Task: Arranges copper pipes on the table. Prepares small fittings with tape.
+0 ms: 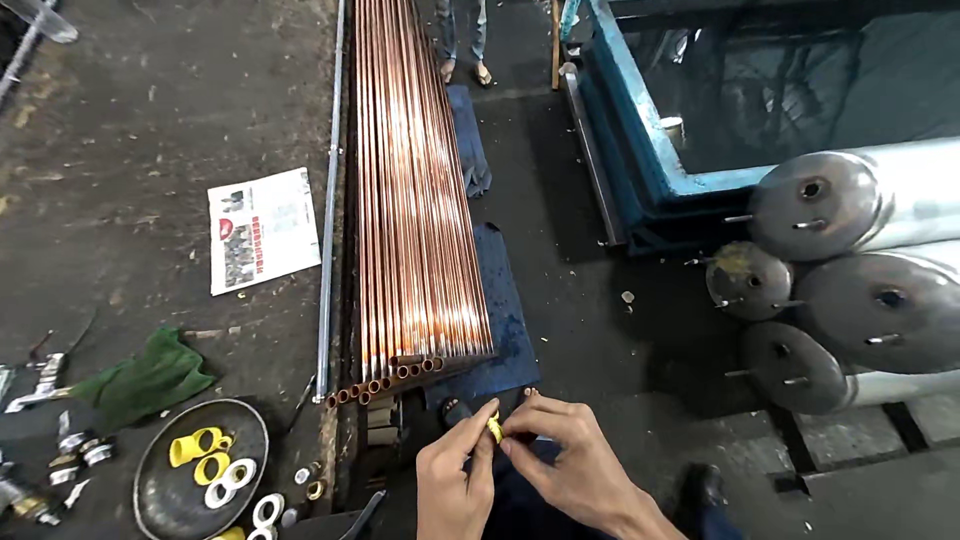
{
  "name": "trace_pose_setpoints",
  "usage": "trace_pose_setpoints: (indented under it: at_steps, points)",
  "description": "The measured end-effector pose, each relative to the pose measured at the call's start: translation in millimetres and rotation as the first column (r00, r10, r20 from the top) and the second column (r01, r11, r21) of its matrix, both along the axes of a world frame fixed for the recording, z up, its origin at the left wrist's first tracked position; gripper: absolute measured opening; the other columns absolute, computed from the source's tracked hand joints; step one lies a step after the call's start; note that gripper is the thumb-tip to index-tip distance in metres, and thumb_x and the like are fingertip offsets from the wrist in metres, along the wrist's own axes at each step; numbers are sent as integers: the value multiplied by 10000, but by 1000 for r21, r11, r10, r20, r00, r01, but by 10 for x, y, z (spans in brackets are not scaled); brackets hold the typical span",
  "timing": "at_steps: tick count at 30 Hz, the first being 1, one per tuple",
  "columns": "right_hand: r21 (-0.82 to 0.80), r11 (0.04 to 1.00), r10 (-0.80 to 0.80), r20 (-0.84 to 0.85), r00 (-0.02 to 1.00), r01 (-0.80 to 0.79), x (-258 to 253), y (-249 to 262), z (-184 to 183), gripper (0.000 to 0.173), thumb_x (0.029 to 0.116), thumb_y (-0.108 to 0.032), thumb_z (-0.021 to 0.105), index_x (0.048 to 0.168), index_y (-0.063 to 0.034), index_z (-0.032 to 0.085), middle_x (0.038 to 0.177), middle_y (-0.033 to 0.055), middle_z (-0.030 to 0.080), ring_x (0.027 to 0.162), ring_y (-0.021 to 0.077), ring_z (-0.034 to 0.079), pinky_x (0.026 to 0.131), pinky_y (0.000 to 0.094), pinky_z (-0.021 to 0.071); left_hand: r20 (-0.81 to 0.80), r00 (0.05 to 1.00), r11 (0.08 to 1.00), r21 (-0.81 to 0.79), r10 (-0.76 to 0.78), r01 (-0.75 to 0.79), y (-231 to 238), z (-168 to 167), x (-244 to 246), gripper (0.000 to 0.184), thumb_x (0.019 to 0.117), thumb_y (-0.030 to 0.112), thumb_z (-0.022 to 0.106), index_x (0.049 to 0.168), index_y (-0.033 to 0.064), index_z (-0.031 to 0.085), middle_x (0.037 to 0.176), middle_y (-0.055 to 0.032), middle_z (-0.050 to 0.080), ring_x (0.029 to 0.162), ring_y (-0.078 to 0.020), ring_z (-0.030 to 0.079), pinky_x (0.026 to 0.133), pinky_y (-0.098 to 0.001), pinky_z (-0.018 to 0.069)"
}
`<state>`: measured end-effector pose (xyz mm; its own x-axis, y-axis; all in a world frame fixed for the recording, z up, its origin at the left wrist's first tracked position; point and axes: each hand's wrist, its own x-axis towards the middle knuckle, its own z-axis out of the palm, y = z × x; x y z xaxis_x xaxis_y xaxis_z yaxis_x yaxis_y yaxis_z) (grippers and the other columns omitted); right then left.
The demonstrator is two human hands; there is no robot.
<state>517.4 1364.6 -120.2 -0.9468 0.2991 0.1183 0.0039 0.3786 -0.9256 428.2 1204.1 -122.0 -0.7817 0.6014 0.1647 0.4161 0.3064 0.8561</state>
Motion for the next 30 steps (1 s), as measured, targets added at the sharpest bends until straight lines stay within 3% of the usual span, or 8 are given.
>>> trace_pose_setpoints:
  at_steps: [3,6,8,14,19,22,26,30]
  points:
    - [122,992,-9,-44,999,14,19,-16,52,76,934,-227,731,970,-186,784,965,-49,739,913,63,698,776,278,614,78,997,999,49,-8,4,-22,29,19,277,1009,83,557,1207,26,742,1040,-18,779,876,-46,733,785,-216,630]
    - [166,986,-16,-76,997,29,48,-20,80,72,938,-224,727,965,-188,784,973,-55,746,942,73,701,798,282,611,252,967,995,78,39,-61,-43,109,41,273,984,105,605,1230,11,680,1004,-34,741,773,-117,717,655,-278,643]
    - [193,980,-28,-86,996,45,74,-24,85,71,944,-215,715,958,-187,779,976,-55,747,943,81,700,790,281,606,341,937,988,99,80,-120,-60,186,57,223,979,118,617,1169,10,659,1006,-71,718,769,-180,716,630,-327,649]
    - [285,957,-30,-94,995,56,123,-84,107,75,944,-221,698,957,-189,765,971,-49,748,908,96,696,738,284,593,377,926,997,81,-18,-13,-131,358,80,142,959,137,648,1016,48,743,1124,-94,680,950,-178,696,715,-294,636]
    - [332,940,-34,-123,992,73,129,-122,147,72,937,-217,693,946,-185,757,965,-44,749,906,108,698,729,284,591,405,914,993,110,-13,-35,-138,361,89,78,927,102,714,948,34,746,1129,-122,668,940,-201,700,726,-300,649]
    - [250,958,-94,-179,979,137,130,-177,167,60,914,-194,717,927,-165,769,948,-29,756,891,105,707,731,274,600,465,885,976,199,-19,-83,-131,338,131,112,942,124,705,941,19,743,1194,-145,633,985,-208,673,798,-300,629]
    - [7,990,-134,-209,969,139,112,-198,221,41,888,-115,748,914,-101,776,929,13,753,849,98,717,723,260,629,505,860,943,315,-67,-112,-126,332,152,158,957,195,719,951,41,753,1229,-126,624,1117,-199,617,909,-281,574]
    - [3,990,-139,-236,962,144,98,-187,268,37,879,-118,741,897,-101,768,910,16,742,849,103,707,719,260,615,467,881,936,338,-77,-97,-121,337,170,150,957,197,721,962,51,757,1220,-115,625,1119,-197,613,914,-281,568]
